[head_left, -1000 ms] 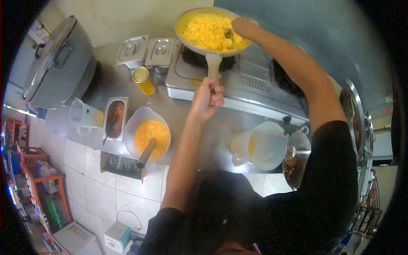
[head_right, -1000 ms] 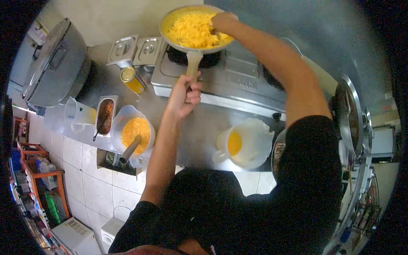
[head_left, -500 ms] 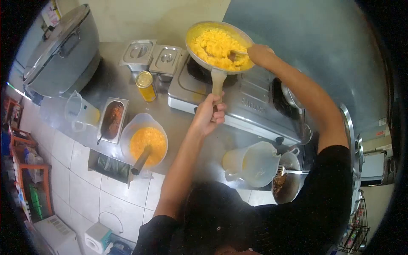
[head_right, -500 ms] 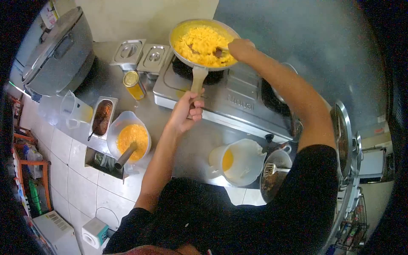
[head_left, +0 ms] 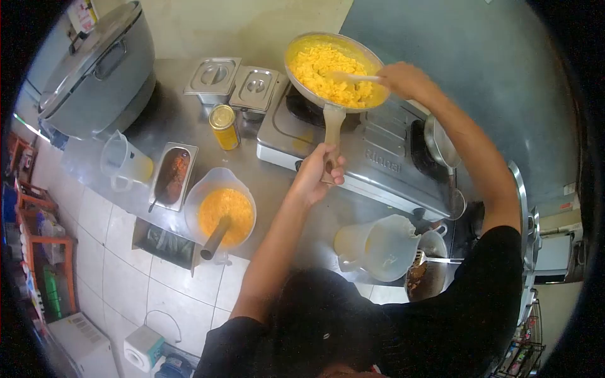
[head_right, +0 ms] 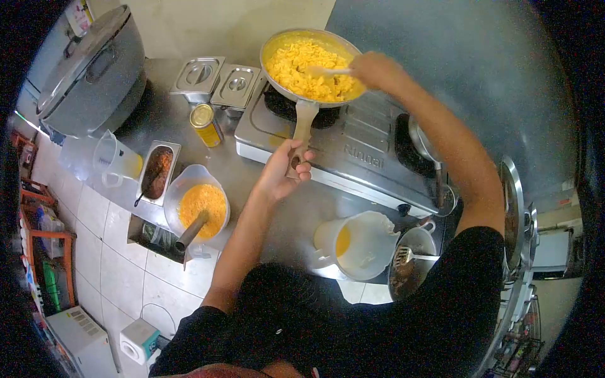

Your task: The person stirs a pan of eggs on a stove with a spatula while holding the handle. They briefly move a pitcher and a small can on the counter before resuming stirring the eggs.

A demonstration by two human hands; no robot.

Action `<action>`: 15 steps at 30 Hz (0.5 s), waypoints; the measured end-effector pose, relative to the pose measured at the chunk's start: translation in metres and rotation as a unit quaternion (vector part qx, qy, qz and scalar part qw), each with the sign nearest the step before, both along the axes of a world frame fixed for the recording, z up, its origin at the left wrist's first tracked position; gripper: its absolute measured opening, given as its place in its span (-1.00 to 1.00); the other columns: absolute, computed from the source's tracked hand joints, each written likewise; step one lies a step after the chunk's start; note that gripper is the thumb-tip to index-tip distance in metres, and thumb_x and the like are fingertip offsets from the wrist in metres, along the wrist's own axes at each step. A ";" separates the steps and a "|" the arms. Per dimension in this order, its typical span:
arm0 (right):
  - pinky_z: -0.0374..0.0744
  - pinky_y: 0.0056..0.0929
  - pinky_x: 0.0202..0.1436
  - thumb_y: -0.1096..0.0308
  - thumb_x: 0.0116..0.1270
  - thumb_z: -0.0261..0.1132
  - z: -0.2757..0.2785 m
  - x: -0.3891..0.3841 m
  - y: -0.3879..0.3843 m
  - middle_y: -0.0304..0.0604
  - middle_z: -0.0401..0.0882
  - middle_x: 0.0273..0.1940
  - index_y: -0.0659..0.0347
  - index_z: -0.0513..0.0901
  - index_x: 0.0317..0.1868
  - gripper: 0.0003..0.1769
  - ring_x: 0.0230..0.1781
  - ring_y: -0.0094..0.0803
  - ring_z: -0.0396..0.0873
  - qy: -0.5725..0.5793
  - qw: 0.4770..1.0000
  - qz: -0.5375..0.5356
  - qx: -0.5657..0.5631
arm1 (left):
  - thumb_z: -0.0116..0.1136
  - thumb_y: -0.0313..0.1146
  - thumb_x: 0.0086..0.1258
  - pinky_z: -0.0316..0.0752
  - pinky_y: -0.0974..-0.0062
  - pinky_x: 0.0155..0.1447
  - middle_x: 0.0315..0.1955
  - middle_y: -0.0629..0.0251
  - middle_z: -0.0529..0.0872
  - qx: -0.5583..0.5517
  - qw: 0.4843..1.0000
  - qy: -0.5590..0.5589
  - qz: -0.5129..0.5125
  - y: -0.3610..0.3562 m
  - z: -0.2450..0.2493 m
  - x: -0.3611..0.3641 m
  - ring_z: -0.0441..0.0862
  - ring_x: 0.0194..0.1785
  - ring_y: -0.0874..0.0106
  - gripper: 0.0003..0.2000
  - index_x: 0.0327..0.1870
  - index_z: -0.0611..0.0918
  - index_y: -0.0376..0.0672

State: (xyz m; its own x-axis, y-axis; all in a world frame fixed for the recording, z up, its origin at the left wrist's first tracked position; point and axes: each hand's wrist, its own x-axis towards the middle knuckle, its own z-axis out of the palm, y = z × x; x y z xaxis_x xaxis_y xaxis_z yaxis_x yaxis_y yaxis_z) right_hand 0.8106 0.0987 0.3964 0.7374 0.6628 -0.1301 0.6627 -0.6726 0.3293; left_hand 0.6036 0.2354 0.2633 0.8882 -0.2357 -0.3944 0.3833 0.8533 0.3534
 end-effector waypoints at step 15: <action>0.58 -0.16 -0.26 0.45 0.11 0.14 -0.023 -0.008 0.068 0.09 0.63 -0.24 0.27 0.66 -0.29 -0.80 -0.28 -0.06 0.63 0.018 0.996 0.047 -0.072 | -0.17 -0.21 0.38 0.08 0.71 -0.63 -0.57 0.53 0.30 0.067 0.996 -0.008 -0.056 0.005 0.001 0.001 0.11 -0.67 0.71 -0.65 0.17 0.31 0.03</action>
State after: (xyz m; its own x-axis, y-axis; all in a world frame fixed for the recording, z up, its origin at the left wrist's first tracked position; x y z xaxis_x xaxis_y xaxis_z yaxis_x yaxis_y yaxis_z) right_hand 0.8021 0.1669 0.3739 0.6656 0.7017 -0.2542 0.7340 -0.5539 0.3930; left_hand 0.6048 0.2406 0.2645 0.8659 -0.2806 -0.4142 0.4670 0.7502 0.4682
